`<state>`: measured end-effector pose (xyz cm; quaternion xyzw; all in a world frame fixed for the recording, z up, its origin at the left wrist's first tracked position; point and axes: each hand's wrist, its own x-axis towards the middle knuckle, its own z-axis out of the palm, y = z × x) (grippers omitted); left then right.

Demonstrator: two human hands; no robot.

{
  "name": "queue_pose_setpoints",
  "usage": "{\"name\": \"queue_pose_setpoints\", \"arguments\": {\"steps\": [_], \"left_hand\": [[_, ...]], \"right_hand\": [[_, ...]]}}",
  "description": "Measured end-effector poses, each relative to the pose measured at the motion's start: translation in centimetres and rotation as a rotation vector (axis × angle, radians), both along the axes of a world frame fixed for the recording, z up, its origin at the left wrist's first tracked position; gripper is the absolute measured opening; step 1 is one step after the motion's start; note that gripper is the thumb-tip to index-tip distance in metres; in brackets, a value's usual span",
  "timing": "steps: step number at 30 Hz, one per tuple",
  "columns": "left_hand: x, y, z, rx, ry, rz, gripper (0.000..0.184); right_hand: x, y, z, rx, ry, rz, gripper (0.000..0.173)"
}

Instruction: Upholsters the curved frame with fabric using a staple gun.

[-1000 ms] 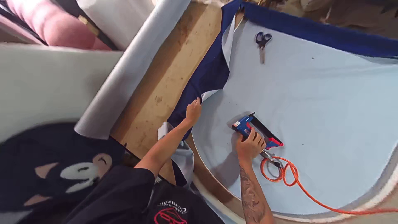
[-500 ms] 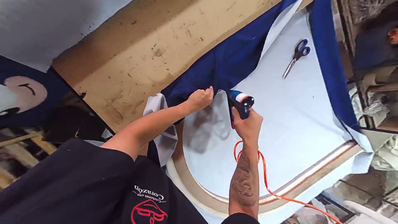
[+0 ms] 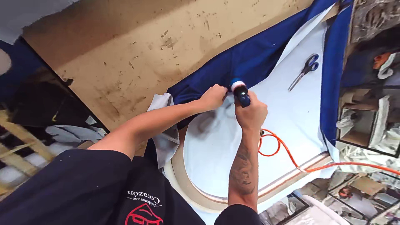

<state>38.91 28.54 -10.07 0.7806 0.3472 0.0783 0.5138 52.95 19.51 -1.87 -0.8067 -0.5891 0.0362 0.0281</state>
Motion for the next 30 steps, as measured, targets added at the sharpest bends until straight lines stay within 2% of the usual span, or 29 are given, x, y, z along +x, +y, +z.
{"name": "queue_pose_setpoints", "arguments": {"steps": [4,6,7,10,11,14,16,18,20,21,24,26,27,28,29,30], "left_hand": [[-4.5,2.8,4.2,-0.338,-0.329,0.276,0.042],[-7.8,5.1,6.6,-0.328,-0.399,0.323,0.049],[-9.5,6.6,7.4,-0.221,-0.384,0.335,0.050],[-14.1,10.2,8.9,0.215,-0.048,0.412,0.038],[-15.4,10.6,9.2,0.268,0.038,0.441,0.046],[-19.6,8.2,8.7,0.127,0.302,0.372,0.093],[-21.9,4.2,6.4,0.000,0.487,0.274,0.101],[-23.9,0.3,4.5,-0.026,0.588,0.156,0.087],[-25.3,-2.1,4.3,-0.043,0.558,0.112,0.048],[-25.8,-2.6,4.8,-0.094,0.484,0.133,0.037],[-26.7,-2.9,10.5,-0.394,-0.004,0.245,0.020],[-26.7,-3.5,14.8,-0.539,-0.279,0.180,0.012],[-26.1,-3.9,16.6,-0.576,-0.368,0.121,0.011],[-25.0,-4.6,18.2,-0.592,-0.423,0.057,0.012],[-23.8,-5.8,19.6,-0.590,-0.440,0.003,0.013],[-22.2,-7.0,20.7,-0.587,-0.439,-0.055,0.013]], "right_hand": [[0.8,-5.1,-0.4,0.039,0.013,-0.161,0.046],[1.9,-9.0,-1.8,-0.005,0.083,-0.158,0.059],[2.4,-11.0,-2.8,-0.038,0.112,-0.156,0.063],[2.5,-16.9,-5.6,-0.092,0.162,-0.206,0.064],[2.1,-18.4,-6.1,-0.089,0.148,-0.236,0.062],[-1.5,-20.7,-5.1,-0.031,0.102,-0.315,0.051],[-5.9,-20.7,-3.4,0.000,0.255,-0.323,0.051],[-11.6,-19.6,-2.2,-0.007,0.501,-0.280,0.057],[-17.3,-18.1,-2.0,0.006,0.666,-0.185,0.071],[-19.7,-17.4,-2.1,0.036,0.725,-0.138,0.084],[-25.5,-15.4,-1.6,0.112,0.838,-0.058,0.131],[-28.5,-14.6,-1.0,0.224,0.903,-0.076,0.144],[-29.3,-14.2,-0.4,0.294,0.952,-0.098,0.140],[-29.5,-13.8,0.5,0.378,0.997,-0.127,0.130],[-29.4,-13.9,1.4,0.462,1.034,-0.162,0.113],[-28.9,-14.1,2.2,0.560,1.051,-0.198,0.089]]}}
